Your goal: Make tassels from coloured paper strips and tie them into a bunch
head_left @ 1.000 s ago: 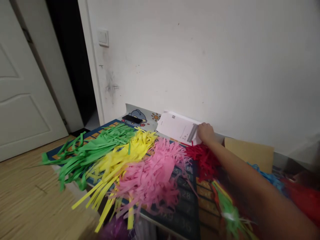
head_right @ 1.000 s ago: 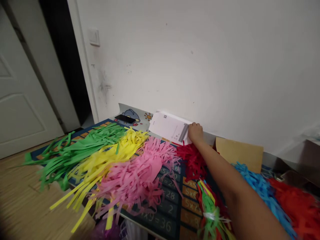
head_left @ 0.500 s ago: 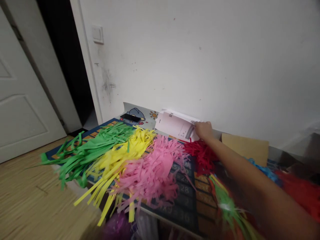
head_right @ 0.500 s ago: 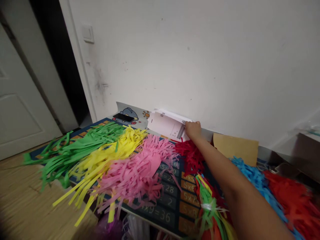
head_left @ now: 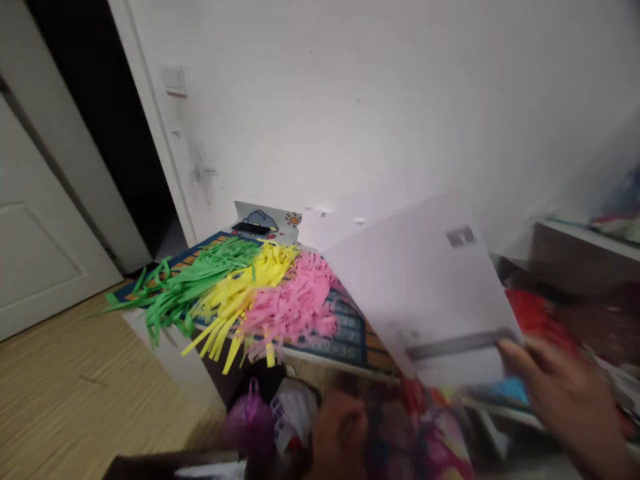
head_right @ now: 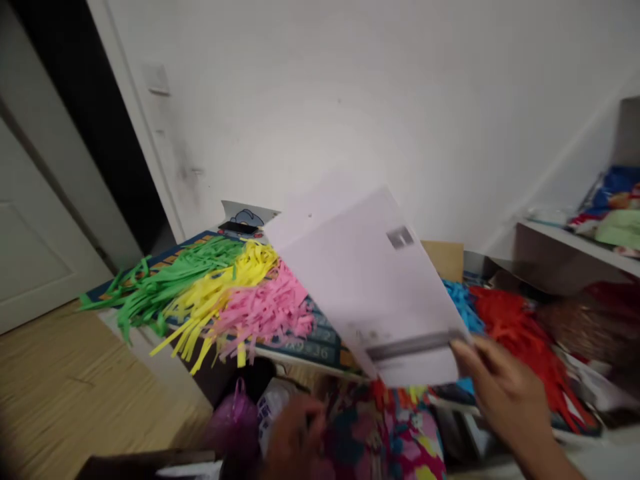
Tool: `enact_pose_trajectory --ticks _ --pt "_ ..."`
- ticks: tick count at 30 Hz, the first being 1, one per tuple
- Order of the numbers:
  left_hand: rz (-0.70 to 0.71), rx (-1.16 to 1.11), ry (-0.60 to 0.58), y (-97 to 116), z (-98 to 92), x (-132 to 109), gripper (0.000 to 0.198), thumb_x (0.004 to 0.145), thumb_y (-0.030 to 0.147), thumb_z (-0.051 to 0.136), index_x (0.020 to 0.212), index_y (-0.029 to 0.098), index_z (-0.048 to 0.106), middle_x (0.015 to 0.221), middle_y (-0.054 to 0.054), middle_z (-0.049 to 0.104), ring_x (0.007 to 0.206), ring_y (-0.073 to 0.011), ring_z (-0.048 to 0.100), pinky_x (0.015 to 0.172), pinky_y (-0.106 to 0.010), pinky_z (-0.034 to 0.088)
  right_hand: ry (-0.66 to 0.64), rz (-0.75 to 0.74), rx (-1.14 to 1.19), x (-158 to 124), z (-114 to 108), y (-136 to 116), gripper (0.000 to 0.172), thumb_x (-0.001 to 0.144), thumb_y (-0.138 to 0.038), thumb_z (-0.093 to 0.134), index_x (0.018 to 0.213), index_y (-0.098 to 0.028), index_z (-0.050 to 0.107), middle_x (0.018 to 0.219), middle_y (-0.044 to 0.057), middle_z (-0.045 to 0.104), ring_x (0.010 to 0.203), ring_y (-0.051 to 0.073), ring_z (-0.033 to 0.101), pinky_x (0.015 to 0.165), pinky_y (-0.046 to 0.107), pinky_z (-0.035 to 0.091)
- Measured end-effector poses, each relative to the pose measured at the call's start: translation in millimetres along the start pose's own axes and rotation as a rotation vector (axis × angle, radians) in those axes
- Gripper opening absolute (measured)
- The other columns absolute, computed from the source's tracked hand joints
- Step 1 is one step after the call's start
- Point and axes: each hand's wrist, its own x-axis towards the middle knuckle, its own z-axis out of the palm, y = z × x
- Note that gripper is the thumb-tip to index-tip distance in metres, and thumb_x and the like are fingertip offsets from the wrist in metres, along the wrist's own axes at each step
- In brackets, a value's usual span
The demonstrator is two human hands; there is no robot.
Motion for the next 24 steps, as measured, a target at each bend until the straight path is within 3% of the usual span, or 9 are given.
enact_pose_trajectory --ticks 2,4,7,10,12,16,17,19,24 --pt "0.051 -0.217 0.174 12 -0.7 10 0.059 0.064 0.072 0.074 0.099 0.025 0.066 0.097 -0.008 0.070 0.094 -0.0252 0.065 0.085 -0.037 0.054 -0.035 0.173 0.024 -74 -12 29 0.026 0.067 -0.059 0.061 0.061 -0.035 0.069 0.058 0.000 0.067 0.050 0.026 0.061 0.048 0.037 0.051" --pt "-0.036 -0.387 0.121 28 -0.5 16 0.083 0.047 0.066 0.086 0.114 0.023 0.063 0.114 -0.011 0.070 0.104 -0.0285 0.066 0.090 -0.037 0.053 -0.143 0.287 0.107 -137 -7 50 0.027 0.067 -0.059 0.063 0.062 -0.034 0.071 0.063 0.000 0.071 0.057 0.027 0.066 0.050 0.036 0.054" --pt "-0.249 -0.404 -0.012 45 5.5 14 0.065 0.059 0.060 0.083 0.104 0.015 0.068 0.104 -0.013 0.075 0.090 -0.0258 0.070 0.082 -0.036 0.055 -0.338 0.344 0.326 -194 14 59 0.028 0.068 -0.058 0.066 0.069 -0.033 0.076 0.074 0.001 0.075 0.070 0.029 0.071 0.061 0.036 0.059" --pt "-0.255 -0.256 -0.174 52 15.3 7 0.055 0.066 0.056 0.080 0.099 0.012 0.070 0.097 -0.012 0.076 0.084 -0.0246 0.070 0.078 -0.035 0.054 -0.376 0.362 0.543 -196 28 46 0.033 0.071 -0.056 0.067 0.085 -0.029 0.079 0.089 0.003 0.076 0.085 0.029 0.071 0.071 0.037 0.058" --pt "-0.137 -0.071 -0.188 53 20.3 4 0.050 0.070 0.052 0.077 0.100 0.013 0.069 0.098 -0.012 0.075 0.086 -0.0248 0.069 0.079 -0.036 0.054 -0.369 0.376 0.596 -180 27 31 0.038 0.075 -0.057 0.064 0.087 -0.023 0.077 0.089 0.005 0.075 0.085 0.028 0.069 0.068 0.035 0.056" --pt "0.505 0.434 0.263 58 23.5 3 0.041 0.074 0.041 0.076 0.105 0.018 0.064 0.104 -0.011 0.068 0.102 -0.0268 0.062 0.095 -0.043 0.045 -0.338 0.386 0.539 -157 20 2 0.043 0.078 -0.058 0.056 0.068 -0.018 0.067 0.065 0.003 0.064 0.064 0.021 0.058 0.054 0.027 0.044" --pt "0.647 0.544 0.281 60 23.3 3 0.037 0.077 0.039 0.075 0.105 0.019 0.064 0.104 -0.011 0.067 0.104 -0.0264 0.061 0.097 -0.044 0.043 -0.332 0.375 0.526 -157 20 -3 0.043 0.079 -0.057 0.054 0.065 -0.018 0.065 0.062 0.002 0.061 0.061 0.019 0.055 0.053 0.026 0.042" --pt "0.779 0.697 0.128 65 22.6 5 0.027 0.081 0.035 0.072 0.102 0.021 0.065 0.101 -0.008 0.067 0.101 -0.0246 0.061 0.095 -0.043 0.041 -0.335 0.352 0.507 -160 22 -9 0.040 0.080 -0.055 0.053 0.063 -0.019 0.062 0.059 0.001 0.057 0.059 0.018 0.053 0.052 0.025 0.040" --pt "0.631 0.757 -0.221 83 22.8 17 0.016 0.082 0.035 0.074 0.086 0.021 0.069 0.089 -0.004 0.068 0.089 -0.0208 0.061 0.087 -0.037 0.039 -0.352 0.346 0.499 -175 32 -3 0.039 0.084 -0.052 0.050 0.067 -0.019 0.062 0.060 0.000 0.058 0.060 0.017 0.052 0.054 0.025 0.039"
